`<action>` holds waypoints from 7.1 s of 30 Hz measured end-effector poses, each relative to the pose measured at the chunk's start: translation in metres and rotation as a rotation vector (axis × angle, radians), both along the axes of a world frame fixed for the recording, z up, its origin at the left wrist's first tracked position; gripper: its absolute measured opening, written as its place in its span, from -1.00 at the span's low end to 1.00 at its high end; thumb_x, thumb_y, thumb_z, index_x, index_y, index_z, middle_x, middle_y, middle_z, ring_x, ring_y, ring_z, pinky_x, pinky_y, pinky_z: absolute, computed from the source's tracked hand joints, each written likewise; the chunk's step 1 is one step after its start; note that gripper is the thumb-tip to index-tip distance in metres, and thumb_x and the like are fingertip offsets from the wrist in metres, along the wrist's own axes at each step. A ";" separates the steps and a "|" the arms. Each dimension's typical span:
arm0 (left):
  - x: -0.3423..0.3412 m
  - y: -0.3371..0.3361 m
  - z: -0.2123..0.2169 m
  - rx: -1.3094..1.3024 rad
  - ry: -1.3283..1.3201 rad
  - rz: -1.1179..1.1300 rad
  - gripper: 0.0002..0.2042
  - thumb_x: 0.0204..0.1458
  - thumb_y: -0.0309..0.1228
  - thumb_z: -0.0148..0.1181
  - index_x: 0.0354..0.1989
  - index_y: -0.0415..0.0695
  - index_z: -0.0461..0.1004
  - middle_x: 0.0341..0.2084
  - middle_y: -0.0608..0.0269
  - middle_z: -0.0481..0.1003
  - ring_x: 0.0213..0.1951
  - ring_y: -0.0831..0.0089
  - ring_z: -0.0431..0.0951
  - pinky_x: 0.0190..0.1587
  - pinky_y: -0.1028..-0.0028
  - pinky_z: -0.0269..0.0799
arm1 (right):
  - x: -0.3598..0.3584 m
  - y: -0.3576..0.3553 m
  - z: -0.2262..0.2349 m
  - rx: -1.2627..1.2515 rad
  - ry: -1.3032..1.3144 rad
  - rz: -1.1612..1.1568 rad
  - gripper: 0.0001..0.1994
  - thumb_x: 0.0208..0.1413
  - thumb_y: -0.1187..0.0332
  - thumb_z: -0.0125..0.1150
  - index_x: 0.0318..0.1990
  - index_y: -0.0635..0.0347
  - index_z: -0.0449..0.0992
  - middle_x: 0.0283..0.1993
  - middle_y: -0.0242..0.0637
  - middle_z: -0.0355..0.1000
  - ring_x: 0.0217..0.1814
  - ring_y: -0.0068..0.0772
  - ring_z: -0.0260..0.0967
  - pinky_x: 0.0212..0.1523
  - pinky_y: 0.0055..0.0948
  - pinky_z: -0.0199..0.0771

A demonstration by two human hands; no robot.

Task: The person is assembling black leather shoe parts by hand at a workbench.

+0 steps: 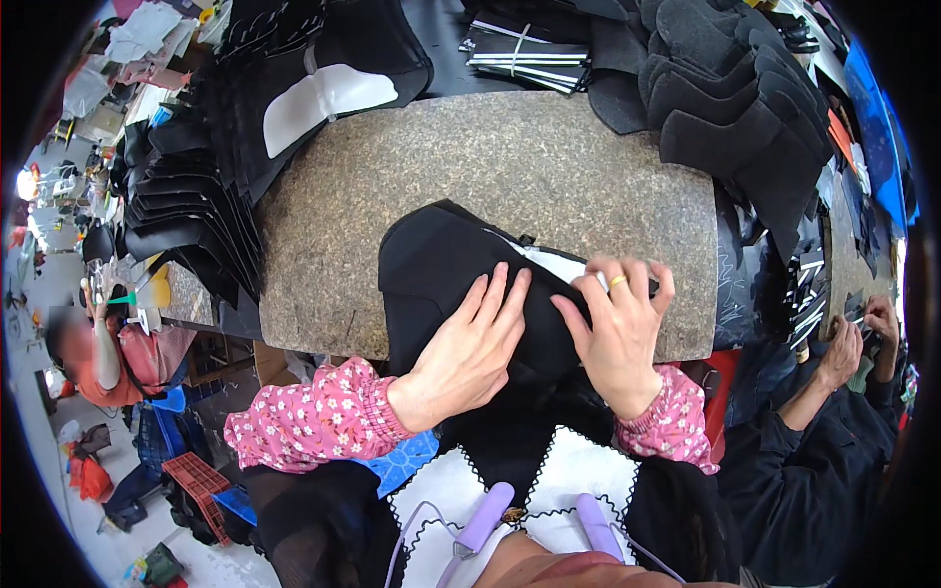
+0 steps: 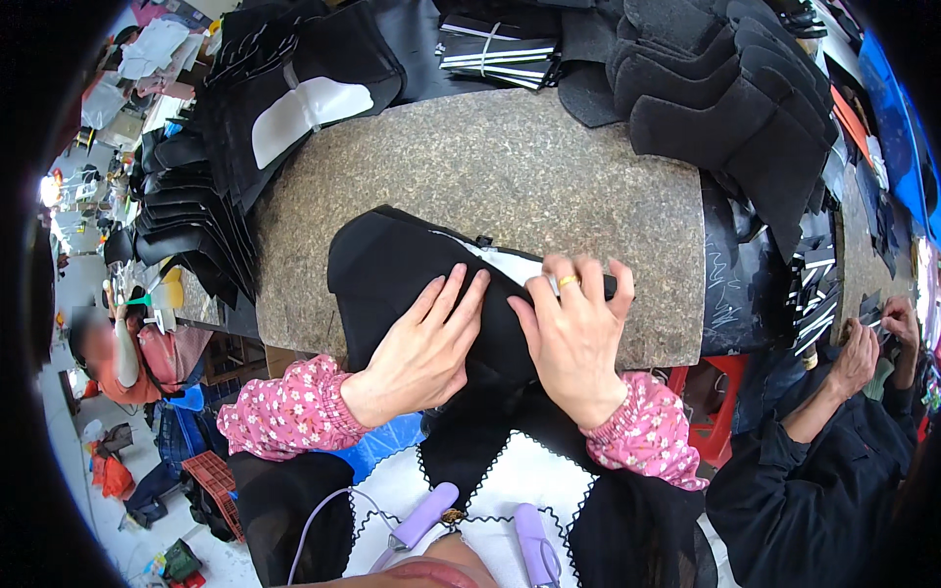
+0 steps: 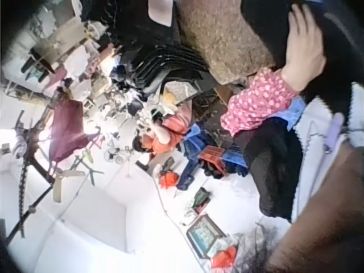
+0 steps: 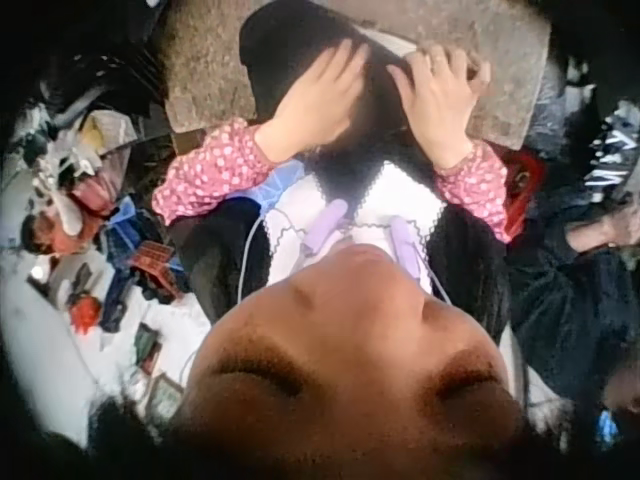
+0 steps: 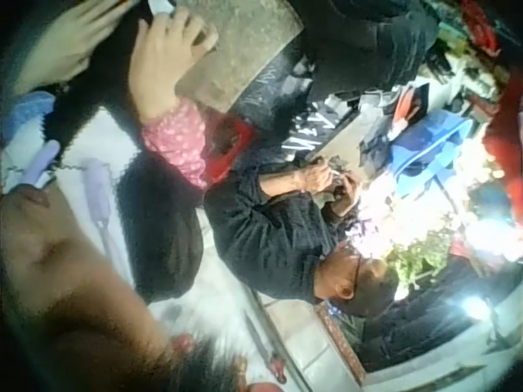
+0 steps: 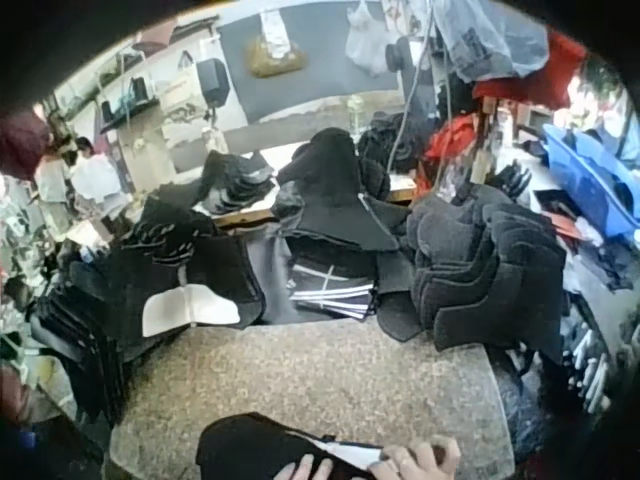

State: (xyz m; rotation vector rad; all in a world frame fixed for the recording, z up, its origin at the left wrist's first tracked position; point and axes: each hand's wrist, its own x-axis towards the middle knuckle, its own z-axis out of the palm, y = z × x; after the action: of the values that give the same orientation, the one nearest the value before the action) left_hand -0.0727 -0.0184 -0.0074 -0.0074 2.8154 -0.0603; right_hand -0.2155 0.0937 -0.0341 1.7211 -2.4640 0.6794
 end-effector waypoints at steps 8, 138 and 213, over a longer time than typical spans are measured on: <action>0.000 -0.003 0.001 0.079 0.018 0.006 -0.29 -0.24 -0.25 0.12 0.15 -0.36 0.15 0.20 -0.21 0.09 0.25 0.02 0.09 0.26 0.20 0.00 | -0.035 0.014 -0.014 -0.071 -0.339 -0.058 -0.84 -0.10 0.30 0.31 -0.47 0.16 0.48 -0.58 -0.25 0.42 -0.53 -0.25 0.30 -0.21 -0.33 0.16; 0.007 0.039 -0.026 0.297 0.277 0.257 -0.38 -0.07 -0.25 0.18 0.21 -0.11 0.19 0.21 0.06 0.16 0.28 0.12 0.08 0.26 0.05 -0.11 | -0.083 -0.041 -0.015 0.288 -0.521 0.649 -0.70 -0.09 0.24 0.26 -0.32 0.32 0.44 -0.37 -0.07 0.42 -0.21 -0.03 0.37 -0.21 -0.16 0.33; -0.007 -0.094 -0.052 1.202 0.601 0.976 -0.85 -0.19 -0.53 0.37 -0.43 -0.30 0.58 -0.46 0.22 0.57 -0.45 0.62 0.50 -0.35 0.64 0.42 | -0.082 -0.064 0.005 0.651 -0.618 0.526 -0.75 -0.17 0.30 0.25 -0.52 0.38 0.49 -0.55 0.10 0.36 -0.41 0.07 0.36 -0.33 -0.15 0.32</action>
State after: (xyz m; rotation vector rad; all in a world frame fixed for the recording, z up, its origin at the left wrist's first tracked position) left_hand -0.0796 -0.1122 -0.0592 -1.2093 2.4909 2.0236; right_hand -0.2975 0.0297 -0.0289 2.8374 -2.8438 0.5180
